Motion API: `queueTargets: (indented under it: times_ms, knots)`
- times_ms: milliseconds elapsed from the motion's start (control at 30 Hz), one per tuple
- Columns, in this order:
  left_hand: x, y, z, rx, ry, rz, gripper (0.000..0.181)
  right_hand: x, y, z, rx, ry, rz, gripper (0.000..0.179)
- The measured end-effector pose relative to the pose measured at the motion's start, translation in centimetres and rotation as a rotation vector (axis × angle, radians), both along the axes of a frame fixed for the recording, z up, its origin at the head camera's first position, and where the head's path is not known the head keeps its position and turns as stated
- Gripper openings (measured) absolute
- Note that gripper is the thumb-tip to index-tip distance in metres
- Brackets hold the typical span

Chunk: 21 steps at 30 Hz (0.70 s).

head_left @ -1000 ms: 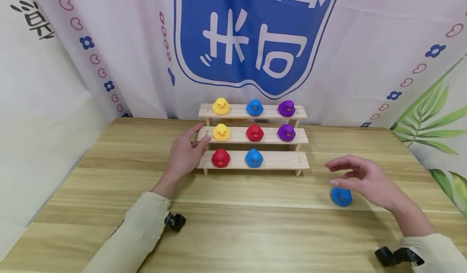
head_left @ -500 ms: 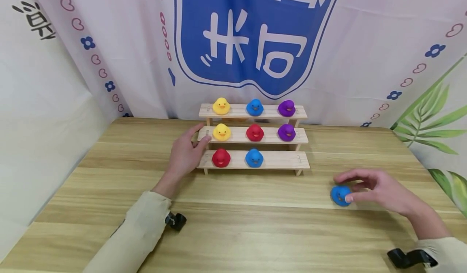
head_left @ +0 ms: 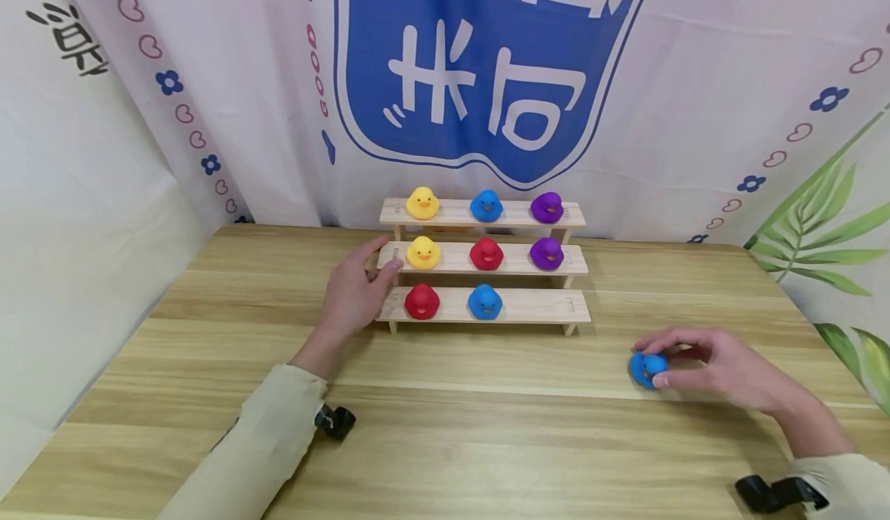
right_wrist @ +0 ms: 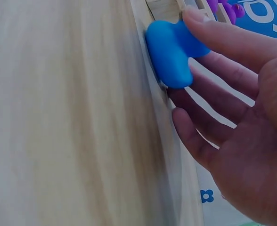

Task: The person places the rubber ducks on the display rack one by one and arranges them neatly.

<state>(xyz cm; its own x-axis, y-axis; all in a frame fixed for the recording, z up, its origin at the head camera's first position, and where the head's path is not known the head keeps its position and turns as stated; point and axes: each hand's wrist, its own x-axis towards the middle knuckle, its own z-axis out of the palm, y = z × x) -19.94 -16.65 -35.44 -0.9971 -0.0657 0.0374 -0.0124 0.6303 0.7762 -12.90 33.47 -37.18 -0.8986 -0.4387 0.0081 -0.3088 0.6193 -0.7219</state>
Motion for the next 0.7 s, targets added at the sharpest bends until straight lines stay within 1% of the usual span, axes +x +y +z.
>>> queueTargets:
  times_ms: [200,400,467,600,700]
  knots:
    - [-0.1,0.1,0.1,-0.010,0.009,0.001,0.059,-0.4,-0.5,0.3,-0.023,0.028,-0.045,0.027]
    - [-0.1,0.1,0.1,-0.014,0.008,0.005,0.060,-0.9,-1.4,1.0,-0.030,0.050,-0.107,0.029]
    - [-0.1,0.1,0.1,-0.017,0.007,0.005,0.060,-1.1,-1.8,1.1,-0.053,0.066,-0.120,0.031]
    - [0.0,0.1,0.1,-0.009,0.003,0.005,0.060,-1.4,-2.7,1.3,-0.126,0.097,-0.119,0.033]
    - [0.1,0.1,0.0,0.000,-0.002,0.006,0.060,-1.6,-3.4,1.4,-0.168,0.098,-0.118,0.033]
